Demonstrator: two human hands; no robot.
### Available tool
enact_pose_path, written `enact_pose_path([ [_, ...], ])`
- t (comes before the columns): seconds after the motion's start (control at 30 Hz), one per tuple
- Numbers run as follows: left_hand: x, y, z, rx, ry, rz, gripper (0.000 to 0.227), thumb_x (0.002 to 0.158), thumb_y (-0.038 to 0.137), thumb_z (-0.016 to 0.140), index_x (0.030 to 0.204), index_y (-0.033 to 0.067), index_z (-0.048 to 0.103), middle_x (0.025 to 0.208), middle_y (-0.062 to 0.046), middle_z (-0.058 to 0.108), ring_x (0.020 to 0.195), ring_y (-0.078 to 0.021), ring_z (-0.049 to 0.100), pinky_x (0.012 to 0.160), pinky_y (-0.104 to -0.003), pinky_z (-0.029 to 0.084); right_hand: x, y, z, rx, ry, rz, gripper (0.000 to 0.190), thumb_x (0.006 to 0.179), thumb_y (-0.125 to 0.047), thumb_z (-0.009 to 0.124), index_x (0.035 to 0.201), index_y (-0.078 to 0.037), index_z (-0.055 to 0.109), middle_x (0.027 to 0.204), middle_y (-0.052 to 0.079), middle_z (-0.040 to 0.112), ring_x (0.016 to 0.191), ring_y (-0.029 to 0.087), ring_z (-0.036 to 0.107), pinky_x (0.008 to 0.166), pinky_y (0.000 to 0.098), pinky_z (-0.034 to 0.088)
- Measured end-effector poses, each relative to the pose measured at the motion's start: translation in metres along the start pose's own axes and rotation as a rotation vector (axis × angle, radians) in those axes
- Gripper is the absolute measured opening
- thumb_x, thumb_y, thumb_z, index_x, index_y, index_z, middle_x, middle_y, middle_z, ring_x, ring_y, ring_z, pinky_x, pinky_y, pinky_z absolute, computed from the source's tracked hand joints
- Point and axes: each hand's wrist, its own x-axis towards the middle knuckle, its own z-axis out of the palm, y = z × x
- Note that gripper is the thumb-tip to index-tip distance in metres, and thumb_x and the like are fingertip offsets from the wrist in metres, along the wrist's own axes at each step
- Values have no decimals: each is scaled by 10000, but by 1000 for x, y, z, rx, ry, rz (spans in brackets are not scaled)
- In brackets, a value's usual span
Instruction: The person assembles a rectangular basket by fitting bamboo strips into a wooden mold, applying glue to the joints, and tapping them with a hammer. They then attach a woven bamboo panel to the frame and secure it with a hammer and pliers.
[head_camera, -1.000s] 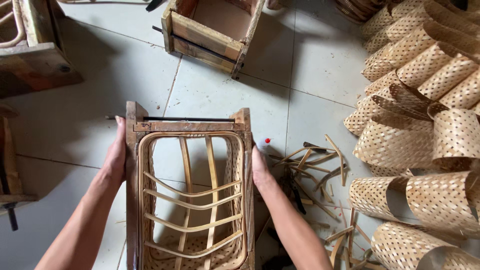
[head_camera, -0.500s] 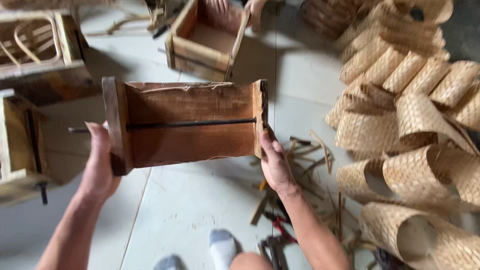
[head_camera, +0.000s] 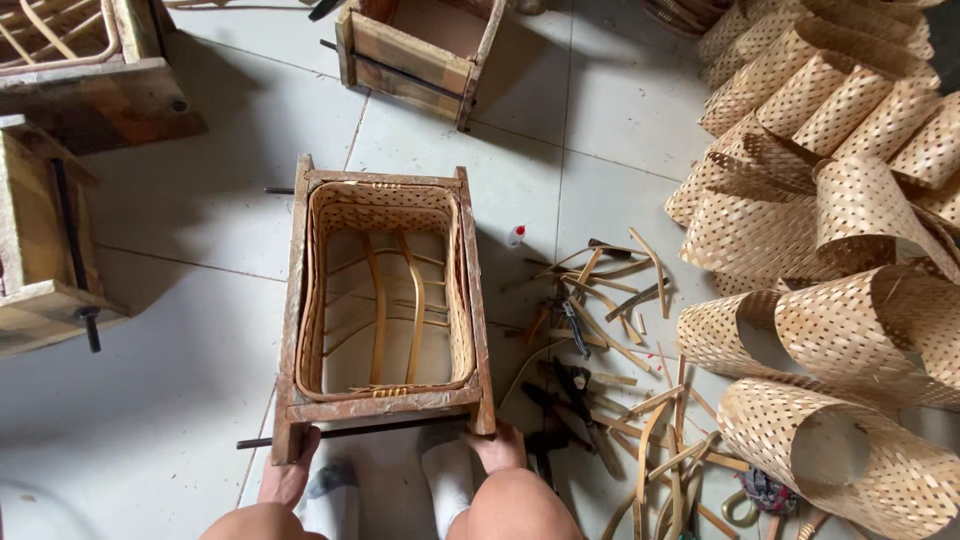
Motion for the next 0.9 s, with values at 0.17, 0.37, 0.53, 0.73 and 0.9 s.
enact_pose_path([
  [0.17, 28, -29, -7, 80, -60, -66, 388, 967, 345, 707, 1140, -1, 725, 966, -194, 735, 905, -257, 638, 830, -403, 521, 24, -8, 13, 33, -90, -101, 318, 788, -207, 824, 1053, -51, 746, 951, 143, 793, 816, 229, 766, 721, 347, 596],
  [0.37, -3, -55, -49, 181, -184, -211, 366, 952, 323, 725, 1177, 36, 749, 1029, -167, 767, 989, -248, 698, 921, -396, 540, 10, -13, -8, 73, -163, -176, 299, 851, -172, 760, 1118, -39, 732, 980, 146, 796, 813, 223, 767, 703, 342, 603],
  [0.53, -15, -32, -90, 385, -469, -380, 360, 940, 305, 739, 1208, 66, 769, 1081, -144, 795, 1058, -241, 748, 996, -390, 556, -12, 27, -66, 125, -13, -100, 291, 904, -142, 708, 1172, -30, 720, 1005, 149, 797, 809, 218, 769, 687, 337, 608],
  [0.73, -19, 141, -127, 490, -325, 161, 351, 925, 290, 703, 1209, 99, 780, 1086, -99, 820, 1049, -232, 800, 982, -385, 603, -8, 53, -133, 192, 209, 143, 265, 933, -206, 697, 1128, -34, 750, 865, 122, 797, 657, 144, 741, 601, 277, 589],
  [0.9, 61, 298, -72, 532, 147, 719, 319, 999, 306, 739, 1257, 120, 759, 1140, -172, 740, 998, -296, 710, 842, -419, 561, 2, 26, -129, 103, 210, 104, 251, 947, -222, 679, 1115, -53, 760, 797, 100, 792, 615, 135, 738, 589, 285, 566],
])
